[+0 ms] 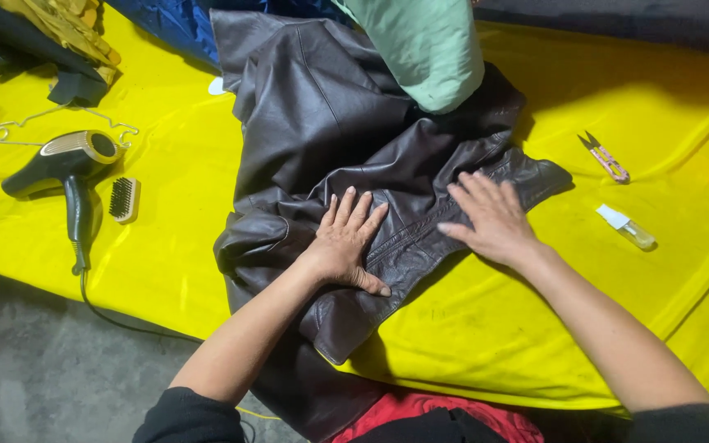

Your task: Adjusting and flattening the inner seams of a leather jacket using a seam ripper, spray, and a hair dryer.

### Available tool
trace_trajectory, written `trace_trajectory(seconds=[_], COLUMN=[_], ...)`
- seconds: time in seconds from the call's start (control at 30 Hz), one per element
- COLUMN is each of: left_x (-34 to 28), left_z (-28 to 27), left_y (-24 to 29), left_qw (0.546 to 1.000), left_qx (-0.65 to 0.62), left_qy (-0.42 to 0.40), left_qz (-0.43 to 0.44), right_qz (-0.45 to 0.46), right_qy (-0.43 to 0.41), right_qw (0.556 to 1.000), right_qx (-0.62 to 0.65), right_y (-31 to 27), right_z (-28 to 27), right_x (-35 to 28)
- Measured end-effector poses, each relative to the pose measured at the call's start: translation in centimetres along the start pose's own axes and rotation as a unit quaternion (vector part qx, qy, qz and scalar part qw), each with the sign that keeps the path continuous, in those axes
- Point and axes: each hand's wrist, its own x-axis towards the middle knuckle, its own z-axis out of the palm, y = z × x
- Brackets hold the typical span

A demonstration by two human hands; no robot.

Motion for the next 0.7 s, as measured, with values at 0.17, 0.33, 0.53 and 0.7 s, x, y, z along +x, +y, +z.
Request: trace_trajectory(seconds=[0.17, 0.33, 0.53, 0.7], left_x=[-0.2, 0.4, -0.1, 0.7], left_z=[0.0, -0.1, 0.1, 1.0], left_y=[-0.2, -0.4, -0.7, -2.0], left_qw=[1.0, 1.0, 1.0, 0.998], left_qx=[-0.018, -0.014, -0.025, -0.049], left_qy=[0.011, 0.015, 0.01, 0.025], left_qz=[0.003, 0.009, 0.013, 0.026], right_qz=[0.21, 0.077, -0.138, -0.137], right_qy=[-0.127, 0.042, -0.131, -0.214], right_qw=[0.969, 0.996, 0.978, 0.962], right_qx=[0.031, 0.026, 0.089, 0.1], right_y=[6.6, -0.4, -9.5, -7.0], right_z=[0.3, 2.1, 0.9, -2.6], right_x=[0.0, 0.5, -4.4, -7.0])
